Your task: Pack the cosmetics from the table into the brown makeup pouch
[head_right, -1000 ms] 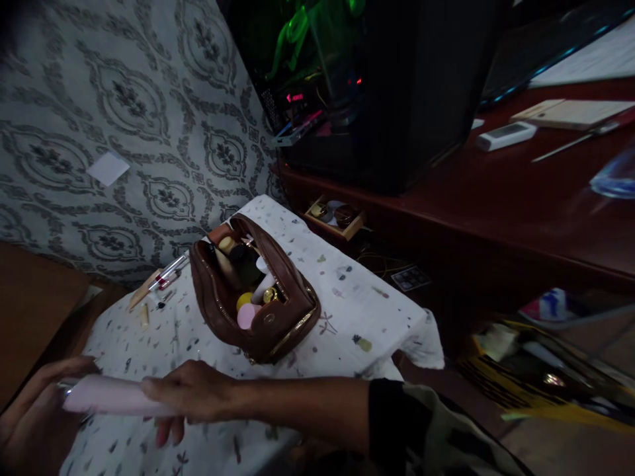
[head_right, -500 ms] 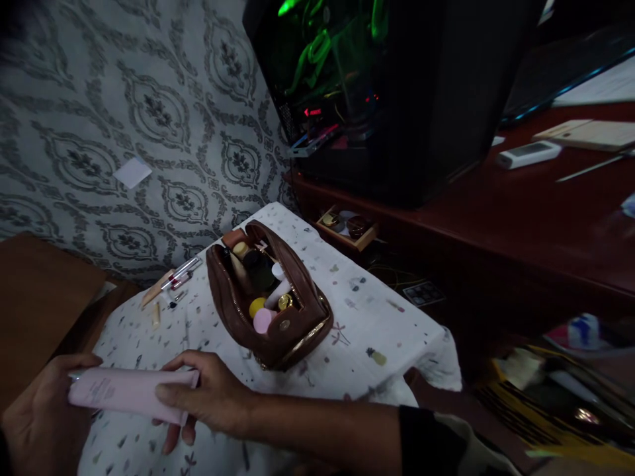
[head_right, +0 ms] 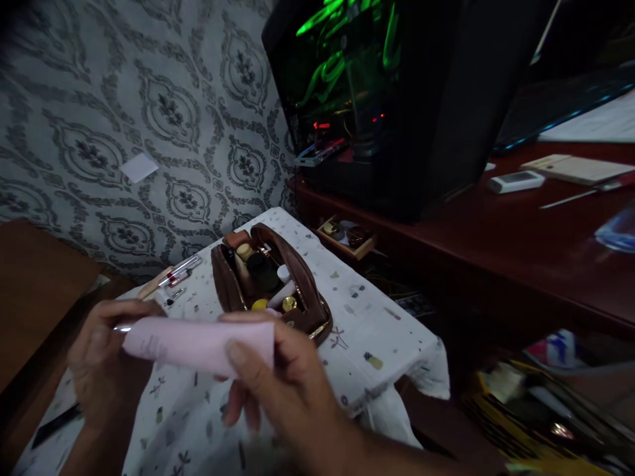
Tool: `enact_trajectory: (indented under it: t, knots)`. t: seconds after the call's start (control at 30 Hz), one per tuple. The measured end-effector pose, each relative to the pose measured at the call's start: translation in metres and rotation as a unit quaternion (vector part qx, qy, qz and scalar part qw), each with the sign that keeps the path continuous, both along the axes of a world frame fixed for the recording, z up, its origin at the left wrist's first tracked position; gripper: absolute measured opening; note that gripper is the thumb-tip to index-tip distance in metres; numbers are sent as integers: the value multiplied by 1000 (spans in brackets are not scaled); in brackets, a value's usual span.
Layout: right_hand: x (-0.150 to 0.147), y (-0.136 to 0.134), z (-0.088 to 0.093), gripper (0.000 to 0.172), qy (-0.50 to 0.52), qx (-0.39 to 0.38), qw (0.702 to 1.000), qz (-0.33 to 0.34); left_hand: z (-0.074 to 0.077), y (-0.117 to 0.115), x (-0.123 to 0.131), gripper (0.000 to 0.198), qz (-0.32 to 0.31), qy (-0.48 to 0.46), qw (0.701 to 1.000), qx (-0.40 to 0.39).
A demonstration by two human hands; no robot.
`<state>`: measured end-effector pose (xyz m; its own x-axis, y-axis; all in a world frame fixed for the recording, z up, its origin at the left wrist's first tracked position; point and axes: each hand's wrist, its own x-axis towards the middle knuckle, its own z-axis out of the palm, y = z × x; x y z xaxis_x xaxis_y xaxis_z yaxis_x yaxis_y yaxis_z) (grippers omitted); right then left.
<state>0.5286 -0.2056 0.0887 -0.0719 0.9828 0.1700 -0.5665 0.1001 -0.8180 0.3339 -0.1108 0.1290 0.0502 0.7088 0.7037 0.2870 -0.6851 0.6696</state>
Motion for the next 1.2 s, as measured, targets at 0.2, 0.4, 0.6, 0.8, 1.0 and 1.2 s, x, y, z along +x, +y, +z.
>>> enact_trajectory:
  t: [0.2, 0.4, 0.6, 0.8, 1.0, 1.2]
  knots:
    - [64, 16, 37, 22, -205, 115, 919, -317, -8, 11, 31, 37, -104, 187, 977, -19]
    - [89, 46, 48, 33, -453, 209, 788, -360, -32, 18, 21, 33, -107, 436, 868, 213]
    - [78, 80, 52, 29, -601, 246, 717, -252, -46, 15, 12, 46, -88, 410, 879, 227]
    - [61, 115, 57, 26, -742, 179, 625, -163, -49, 14, 14, 49, -89, 397, 886, 223]
    - [44, 138, 52, 30, -772, 183, 599, -110, -52, 14, 14, 50, -89, 396, 889, 213]
    - [39, 154, 48, 26, -770, 162, 610, -92, -51, 14, 16, 49, -86, 393, 890, 216]
